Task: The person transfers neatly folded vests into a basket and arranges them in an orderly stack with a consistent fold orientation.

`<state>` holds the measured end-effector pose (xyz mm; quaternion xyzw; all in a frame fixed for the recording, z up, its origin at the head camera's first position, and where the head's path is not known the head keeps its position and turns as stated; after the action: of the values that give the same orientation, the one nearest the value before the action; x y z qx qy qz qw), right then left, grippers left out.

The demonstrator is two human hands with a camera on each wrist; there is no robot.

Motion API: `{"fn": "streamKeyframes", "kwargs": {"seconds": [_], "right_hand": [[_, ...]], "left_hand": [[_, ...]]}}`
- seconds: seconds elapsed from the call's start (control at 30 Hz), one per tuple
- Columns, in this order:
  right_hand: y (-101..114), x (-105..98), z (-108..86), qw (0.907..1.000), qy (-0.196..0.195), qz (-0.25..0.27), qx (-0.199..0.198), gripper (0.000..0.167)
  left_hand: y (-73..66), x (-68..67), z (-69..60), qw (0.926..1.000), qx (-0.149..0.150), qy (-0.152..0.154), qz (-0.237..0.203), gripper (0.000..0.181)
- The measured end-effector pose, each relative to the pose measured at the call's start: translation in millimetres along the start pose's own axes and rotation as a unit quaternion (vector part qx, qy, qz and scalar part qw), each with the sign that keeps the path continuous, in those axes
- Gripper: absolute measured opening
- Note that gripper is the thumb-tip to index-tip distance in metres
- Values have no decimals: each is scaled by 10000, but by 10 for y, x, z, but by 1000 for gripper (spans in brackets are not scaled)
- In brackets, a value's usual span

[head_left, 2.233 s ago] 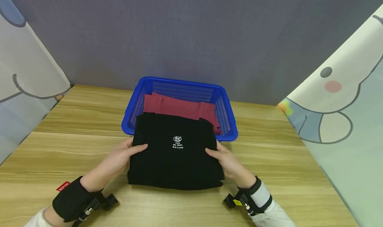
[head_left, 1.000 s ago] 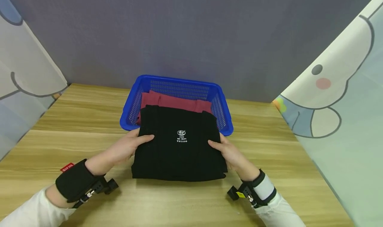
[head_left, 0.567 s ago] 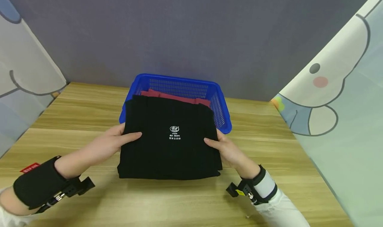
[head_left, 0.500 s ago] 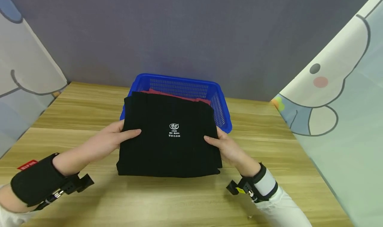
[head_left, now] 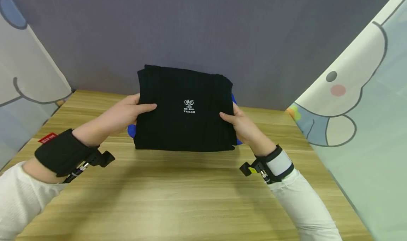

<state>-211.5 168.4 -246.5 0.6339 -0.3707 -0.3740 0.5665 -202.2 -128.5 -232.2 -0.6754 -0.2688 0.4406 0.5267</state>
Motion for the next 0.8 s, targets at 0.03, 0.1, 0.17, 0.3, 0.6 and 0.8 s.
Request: {"fn": "streamKeyframes", "kwargs": {"seconds": [0.03,0.1,0.17,0.3,0.6,0.8], "right_hand": [[17,-20,39,9999,-81,-64,14,57],[45,-55,115,9996,-236,-161,69,58],[72,-84,183,9991,-367,-193,92,58],[125,-141,314,9983,-512,-288,28,59],[90,-264,601,9958,-813,-416,109,57],[5,-288,757,9954,-825,-409,253,55]], "left_hand": [[-15,-13,47,10000,-8,-11,87,54],[-39,-41,141,9995,-51,-89,293,55],[-63,-65,238,9985,5,-167,513,54],[-102,-96,422,9965,58,-307,781,53],[-26,-143,779,9931,-11,-364,1118,56],[69,-186,853,9923,-232,-457,1131,54]]}}
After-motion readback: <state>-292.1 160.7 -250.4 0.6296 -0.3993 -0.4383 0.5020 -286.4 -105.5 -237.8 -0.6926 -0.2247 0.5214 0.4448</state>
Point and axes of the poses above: each hand's wrist, its own z-axis towards the middle knuckle, its own x-axis out of the palm, y = z × x, the point moved 3 cm from there along z, towards the middle knuckle, and after that the axes turned 1 degree about z, right-handed, at the moved point
